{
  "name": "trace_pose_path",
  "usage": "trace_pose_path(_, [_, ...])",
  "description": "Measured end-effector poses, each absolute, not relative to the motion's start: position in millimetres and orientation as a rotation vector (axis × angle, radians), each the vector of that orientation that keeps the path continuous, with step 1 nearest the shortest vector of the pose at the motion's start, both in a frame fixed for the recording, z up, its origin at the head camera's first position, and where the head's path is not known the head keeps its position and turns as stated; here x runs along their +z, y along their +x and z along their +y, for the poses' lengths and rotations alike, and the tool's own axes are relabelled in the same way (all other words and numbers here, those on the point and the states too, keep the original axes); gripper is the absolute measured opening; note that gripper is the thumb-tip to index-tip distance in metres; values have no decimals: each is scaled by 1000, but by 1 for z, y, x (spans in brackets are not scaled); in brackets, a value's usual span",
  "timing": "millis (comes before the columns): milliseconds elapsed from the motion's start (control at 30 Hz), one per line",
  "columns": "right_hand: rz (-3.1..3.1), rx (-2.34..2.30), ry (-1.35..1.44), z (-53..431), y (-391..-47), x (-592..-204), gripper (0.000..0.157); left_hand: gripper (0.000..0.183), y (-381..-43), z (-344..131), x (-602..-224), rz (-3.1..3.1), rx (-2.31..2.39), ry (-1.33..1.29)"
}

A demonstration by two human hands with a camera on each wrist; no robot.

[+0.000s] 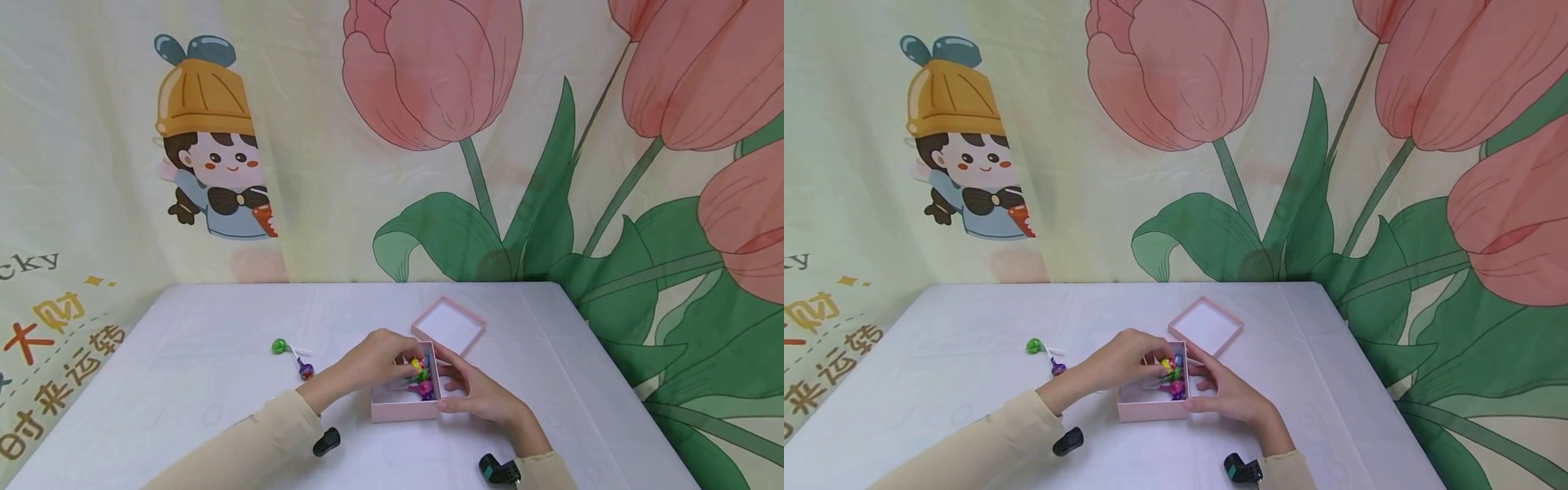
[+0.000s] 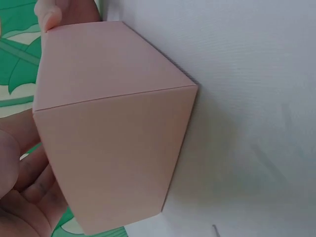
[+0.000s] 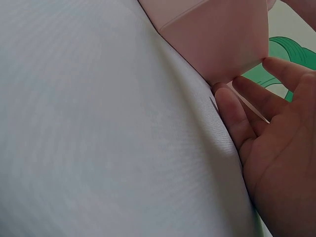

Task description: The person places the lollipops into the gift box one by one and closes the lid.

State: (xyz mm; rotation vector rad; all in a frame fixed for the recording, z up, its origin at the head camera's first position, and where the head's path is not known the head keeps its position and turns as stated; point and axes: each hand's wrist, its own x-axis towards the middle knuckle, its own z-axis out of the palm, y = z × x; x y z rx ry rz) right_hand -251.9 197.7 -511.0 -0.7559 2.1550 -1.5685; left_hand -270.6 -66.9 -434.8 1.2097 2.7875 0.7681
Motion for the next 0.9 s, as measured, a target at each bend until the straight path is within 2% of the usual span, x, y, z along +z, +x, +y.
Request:
trace_pose_path(500, [2174,-1552,-701,197,-252,-511,98,14,-272,-65,-445,2742,738,1107])
trace_pose_path(900, [2163,-1554,-698,196,-251,-509,98,11,-274,-63,-453,2761,694,1154])
